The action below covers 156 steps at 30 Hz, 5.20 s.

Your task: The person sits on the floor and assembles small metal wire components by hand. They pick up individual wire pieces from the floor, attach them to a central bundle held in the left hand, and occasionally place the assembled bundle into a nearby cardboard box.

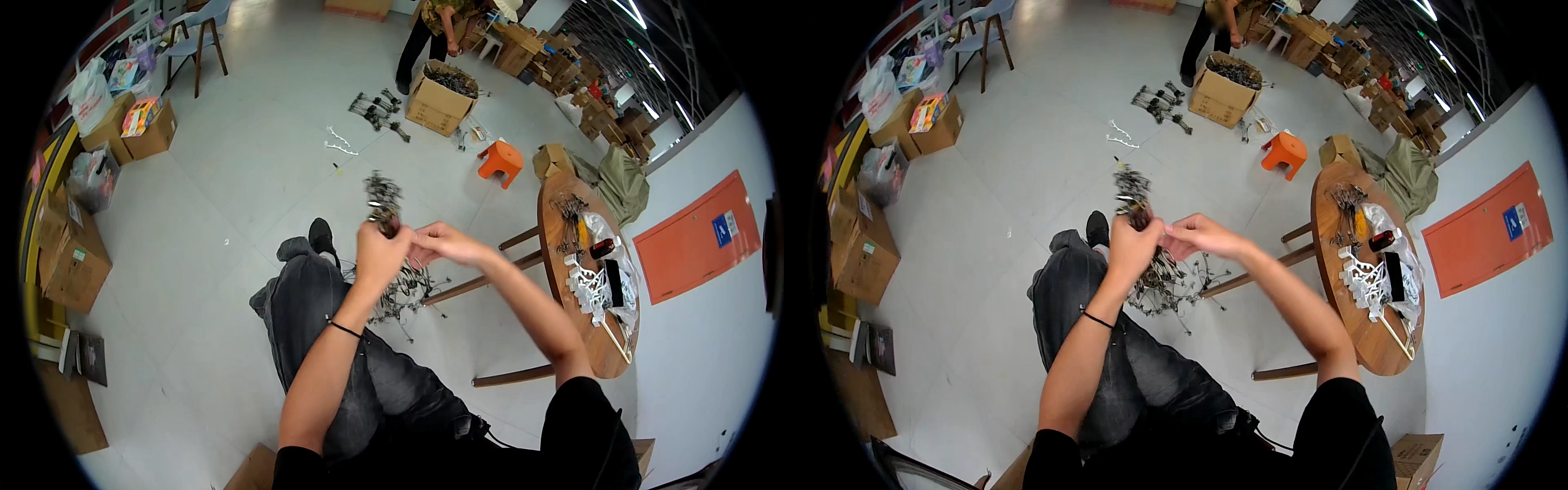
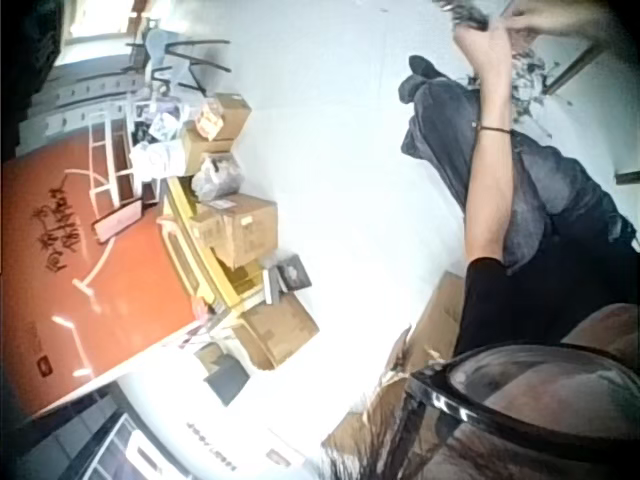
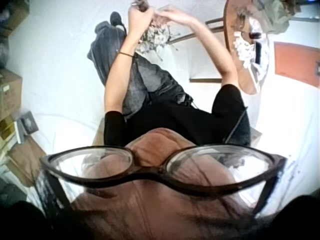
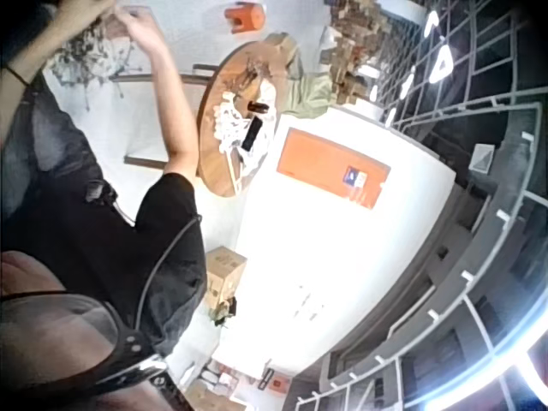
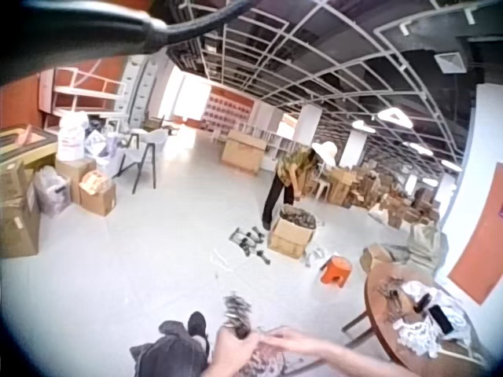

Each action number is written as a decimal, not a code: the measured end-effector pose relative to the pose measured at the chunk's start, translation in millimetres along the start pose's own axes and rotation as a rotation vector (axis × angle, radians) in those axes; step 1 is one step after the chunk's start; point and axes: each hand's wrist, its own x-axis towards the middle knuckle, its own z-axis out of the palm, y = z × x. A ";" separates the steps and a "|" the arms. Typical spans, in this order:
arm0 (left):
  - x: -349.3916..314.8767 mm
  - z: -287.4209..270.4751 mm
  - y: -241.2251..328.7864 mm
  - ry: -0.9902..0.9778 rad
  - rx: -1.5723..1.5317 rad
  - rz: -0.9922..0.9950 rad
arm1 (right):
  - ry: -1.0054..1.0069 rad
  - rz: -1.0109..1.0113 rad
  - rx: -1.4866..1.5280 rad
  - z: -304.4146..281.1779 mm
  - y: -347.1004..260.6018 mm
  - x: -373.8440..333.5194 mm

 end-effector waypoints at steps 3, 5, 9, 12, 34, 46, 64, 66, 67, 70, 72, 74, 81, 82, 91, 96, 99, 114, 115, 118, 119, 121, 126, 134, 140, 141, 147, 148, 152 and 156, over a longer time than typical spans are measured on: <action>11.4 -11.2 -0.4 -0.002 -0.244 -0.171 | 0.204 -0.330 0.004 39.8 22.3 2.1; 8.7 -5.7 13.1 0.009 -0.431 -0.220 | 0.263 -0.281 0.127 53.7 44.8 5.5; 9.4 -10.4 4.9 0.046 -0.678 -0.297 | 0.277 -0.403 0.550 66.1 63.8 12.0; 14.4 -13.7 6.6 0.063 -0.849 -0.415 | 0.051 -0.550 0.756 61.4 85.0 11.0; 8.3 -12.0 -14.2 0.167 -1.017 -0.589 | 0.155 -0.182 0.264 100.6 0.0 -47.7; 12.1 -28.5 4.7 0.061 -0.946 -0.550 | 0.276 -0.344 0.220 116.6 9.9 -48.0; 6.5 -10.8 -10.4 0.376 -0.927 -0.443 | 0.800 -0.434 0.404 112.1 52.3 -29.1; 5.4 -11.7 -15.3 0.408 -0.943 -0.456 | 0.721 -0.416 0.496 110.2 54.9 -28.5; 6.0 -9.5 -15.6 0.433 -0.969 -0.460 | 0.712 -0.450 0.505 110.4 51.1 -31.0; 9.5 -12.6 -14.8 0.405 -1.032 -0.468 | 0.610 -0.506 0.451 112.4 38.2 -42.7; 12.7 -16.5 -14.5 0.345 -1.004 -0.451 | 0.444 -0.479 0.309 109.6 30.9 -55.2; 17.2 -17.0 -9.9 0.266 -0.946 -0.456 | 0.405 -0.426 0.202 108.3 21.0 -61.0; 6.9 -3.4 -1.3 -0.039 -0.762 -0.514 | 0.476 -0.369 0.656 118.7 30.1 -48.9; 3.5 -3.9 5.9 -0.061 -0.715 -0.551 | 0.438 -0.388 0.787 118.1 28.6 -49.4; 3.1 -14.6 10.5 -0.049 -0.471 -0.430 | 0.584 -0.570 1.448 93.3 24.0 -32.0; 1.3 -9.1 7.3 -0.006 -0.390 -0.498 | 0.549 -0.404 1.193 115.8 50.0 -40.9; 0.6 -5.5 7.1 -0.016 -0.411 -0.493 | 0.467 -0.345 1.170 128.2 60.8 -38.6; 3.6 -8.6 9.2 -0.020 -0.387 -0.491 | -0.053 -0.601 1.573 122.1 65.6 -40.1; 3.8 -8.1 10.4 -0.042 -0.372 -0.494 | -0.127 -0.604 1.622 122.2 64.7 -40.4; 2.0 -4.4 14.9 -0.142 -0.426 -0.455 | -0.295 -0.591 1.693 125.0 63.1 -41.7; 2.4 -3.5 16.5 -0.189 -0.456 -0.436 | -0.342 -0.582 1.704 126.5 63.0 -42.2; 3.7 -1.7 21.0 -0.285 -0.517 -0.398 | -0.352 -0.558 1.637 131.0 61.0 -43.6; 0.8 -1.8 17.5 -0.198 -0.513 -0.305 | -0.114 -0.443 1.273 141.6 48.5 -41.5; 5.4 -11.6 9.8 0.111 -0.712 -0.487 | 0.165 -0.341 0.733 140.9 35.1 -32.0; 9.5 -16.9 0.0 0.284 -0.833 -0.456 | 0.507 -0.444 0.858 146.3 32.5 -35.2; 11.2 -18.3 0.4 0.317 -0.857 -0.462 | 0.618 -0.472 0.782 142.1 56.8 -25.2; 7.2 -16.8 -0.6 0.350 -0.968 -0.472 | 0.775 -0.485 0.775 148.1 43.0 -17.6; 1.9 -9.6 4.1 0.355 -0.916 -0.466 | 0.749 -0.480 0.779 150.9 37.3 -19.2; 2.7 -3.7 2.1 0.326 -0.788 -0.403 | 0.729 -0.456 0.804 160.4 29.0 -17.6; -0.7 1.1 -1.3 0.275 -0.720 -0.334 | 0.595 -0.405 0.788 151.5 46.3 -18.4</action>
